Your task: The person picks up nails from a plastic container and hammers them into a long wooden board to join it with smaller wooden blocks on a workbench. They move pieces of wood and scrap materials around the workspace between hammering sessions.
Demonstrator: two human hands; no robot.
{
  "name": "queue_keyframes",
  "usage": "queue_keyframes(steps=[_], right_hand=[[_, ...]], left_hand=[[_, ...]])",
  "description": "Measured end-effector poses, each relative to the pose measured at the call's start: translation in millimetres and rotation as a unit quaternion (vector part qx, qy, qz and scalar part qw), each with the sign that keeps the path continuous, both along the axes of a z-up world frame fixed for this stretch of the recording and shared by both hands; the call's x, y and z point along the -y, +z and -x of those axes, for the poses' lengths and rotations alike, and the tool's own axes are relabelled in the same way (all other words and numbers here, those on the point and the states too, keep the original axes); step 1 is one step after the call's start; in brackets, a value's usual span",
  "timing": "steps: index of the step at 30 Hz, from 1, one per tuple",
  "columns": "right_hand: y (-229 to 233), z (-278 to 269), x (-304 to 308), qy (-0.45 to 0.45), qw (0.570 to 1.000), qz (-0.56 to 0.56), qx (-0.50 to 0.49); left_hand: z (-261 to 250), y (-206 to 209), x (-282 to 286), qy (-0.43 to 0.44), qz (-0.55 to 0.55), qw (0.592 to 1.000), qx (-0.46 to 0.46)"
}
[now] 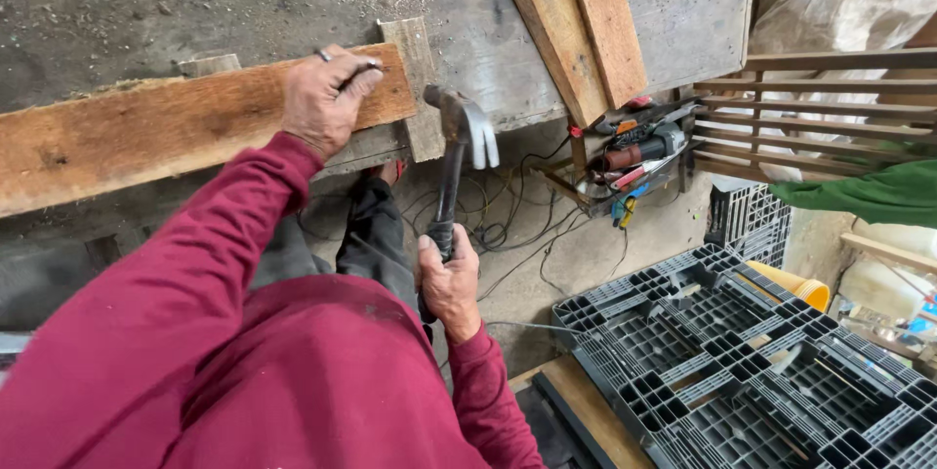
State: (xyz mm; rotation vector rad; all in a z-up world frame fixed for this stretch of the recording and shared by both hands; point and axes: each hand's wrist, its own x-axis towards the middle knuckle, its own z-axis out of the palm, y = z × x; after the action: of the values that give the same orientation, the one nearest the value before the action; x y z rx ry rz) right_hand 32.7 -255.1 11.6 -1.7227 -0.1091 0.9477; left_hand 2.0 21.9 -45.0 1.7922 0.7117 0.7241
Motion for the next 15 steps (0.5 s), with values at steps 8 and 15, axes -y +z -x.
queue_keyframes(steps=[8,15], right_hand=[[14,-35,-20,0.119,0.986,0.101,0.058],[49,-46,-22,0.147,0.983,-0.033,0.106]], left_hand=[[-5,1,-2,0.011,-0.002,1.000,-0.027],[-2,-2,4,-0.027,-0.013,1.000,0.000]])
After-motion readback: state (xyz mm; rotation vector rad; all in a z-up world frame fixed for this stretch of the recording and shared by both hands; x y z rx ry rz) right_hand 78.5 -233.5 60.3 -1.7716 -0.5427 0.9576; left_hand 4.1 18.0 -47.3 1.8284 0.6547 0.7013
